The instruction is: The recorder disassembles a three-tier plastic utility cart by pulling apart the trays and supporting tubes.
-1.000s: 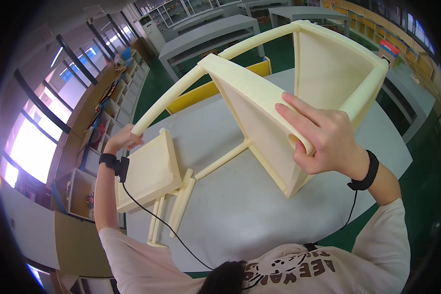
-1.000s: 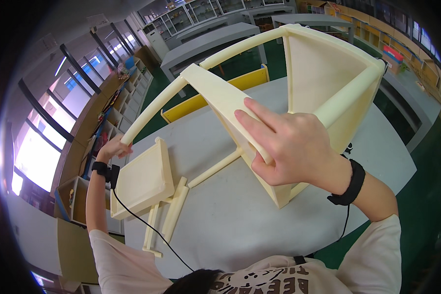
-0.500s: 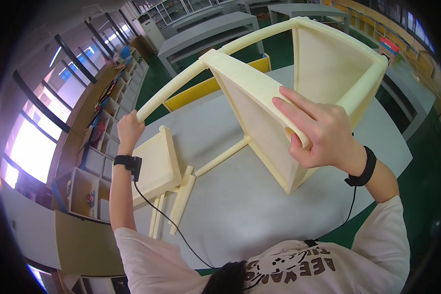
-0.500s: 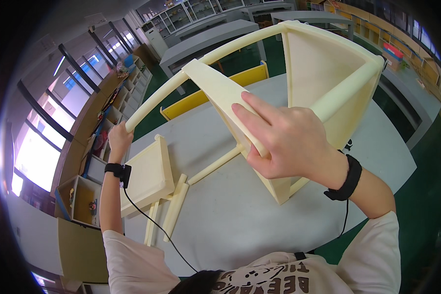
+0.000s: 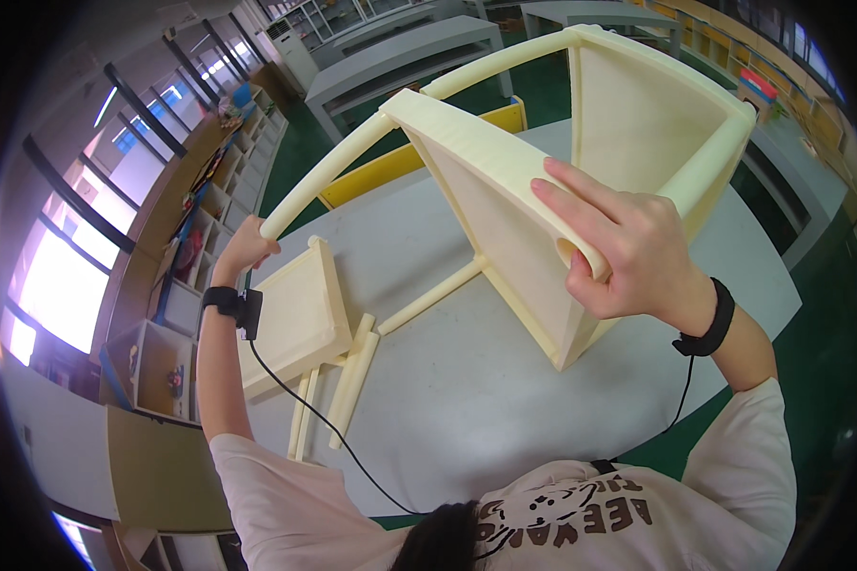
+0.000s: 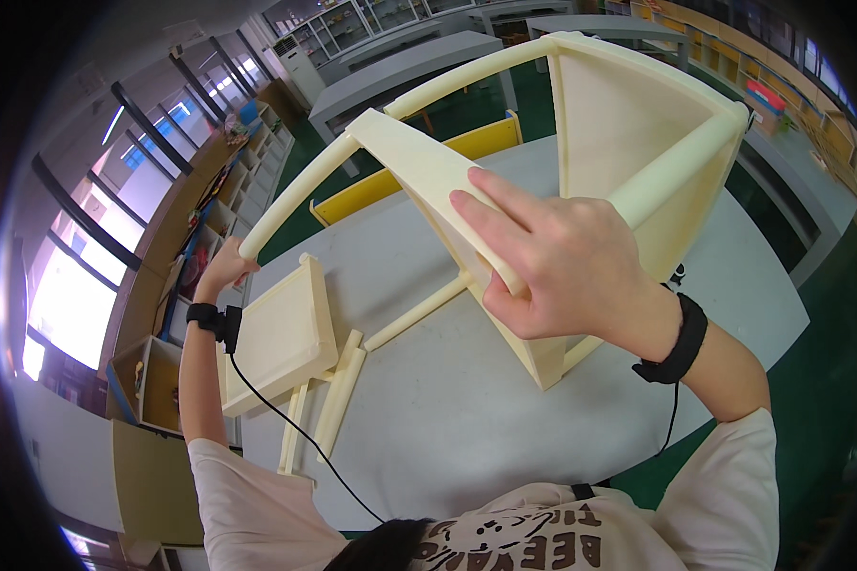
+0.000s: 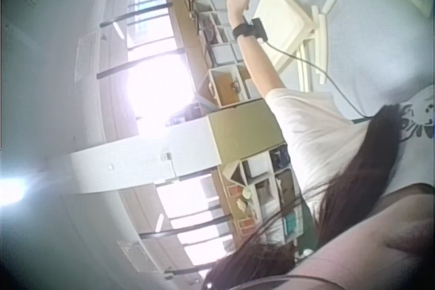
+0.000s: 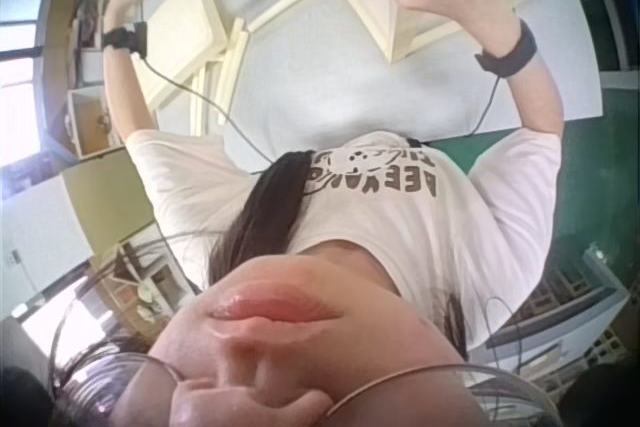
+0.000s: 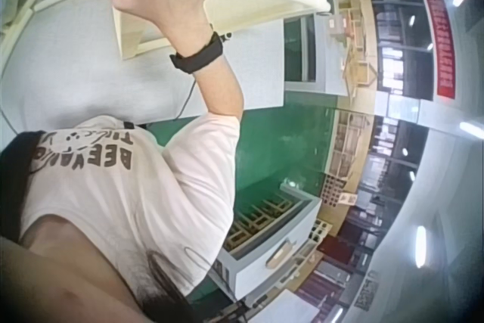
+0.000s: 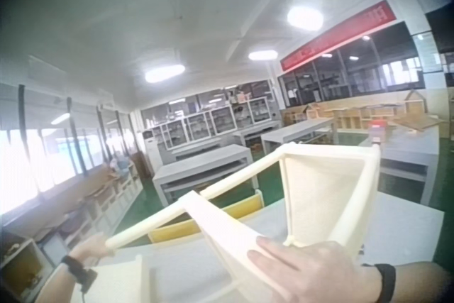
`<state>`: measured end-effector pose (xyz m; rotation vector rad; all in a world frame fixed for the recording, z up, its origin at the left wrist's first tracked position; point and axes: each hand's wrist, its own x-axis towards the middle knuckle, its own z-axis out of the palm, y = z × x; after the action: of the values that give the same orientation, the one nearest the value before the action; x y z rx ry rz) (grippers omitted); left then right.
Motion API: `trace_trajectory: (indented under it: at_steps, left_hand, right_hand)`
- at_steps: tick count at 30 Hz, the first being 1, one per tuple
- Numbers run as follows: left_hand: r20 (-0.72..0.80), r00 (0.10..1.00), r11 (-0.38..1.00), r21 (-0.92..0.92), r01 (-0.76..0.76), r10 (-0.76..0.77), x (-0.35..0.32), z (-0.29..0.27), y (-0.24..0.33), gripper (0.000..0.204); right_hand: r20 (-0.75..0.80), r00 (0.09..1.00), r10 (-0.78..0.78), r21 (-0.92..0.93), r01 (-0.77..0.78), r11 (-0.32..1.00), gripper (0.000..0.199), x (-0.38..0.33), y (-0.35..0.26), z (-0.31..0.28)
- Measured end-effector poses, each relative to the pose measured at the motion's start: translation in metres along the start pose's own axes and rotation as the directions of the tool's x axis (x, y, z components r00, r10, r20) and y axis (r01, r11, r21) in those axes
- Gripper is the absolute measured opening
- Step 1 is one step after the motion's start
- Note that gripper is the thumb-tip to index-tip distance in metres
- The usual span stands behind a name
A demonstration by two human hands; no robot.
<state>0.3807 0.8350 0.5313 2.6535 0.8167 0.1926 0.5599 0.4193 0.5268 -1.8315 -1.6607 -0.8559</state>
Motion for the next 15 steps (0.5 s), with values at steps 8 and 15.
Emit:
trace_trajectory:
  at_steps: [8, 15]
  left_hand:
    - [0.225, 0.972, 0.979, -0.174, 0.106, -0.065, -0.006, 0.006, -0.008, 0.012]
    - [0.419, 0.907, 0.903, -0.367, 0.223, -0.054, -0.007, 0.002, -0.006, 0.013]
  right_hand:
    - [0.003, 1.000, -0.006, 0.015, 0.006, 1.000, 0.050, 0.000, 0.001, -0.003]
    - [0.008, 1.000, 0.004, 0.021, -0.004, 1.000, 0.050, -0.002, 0.000, -0.004]
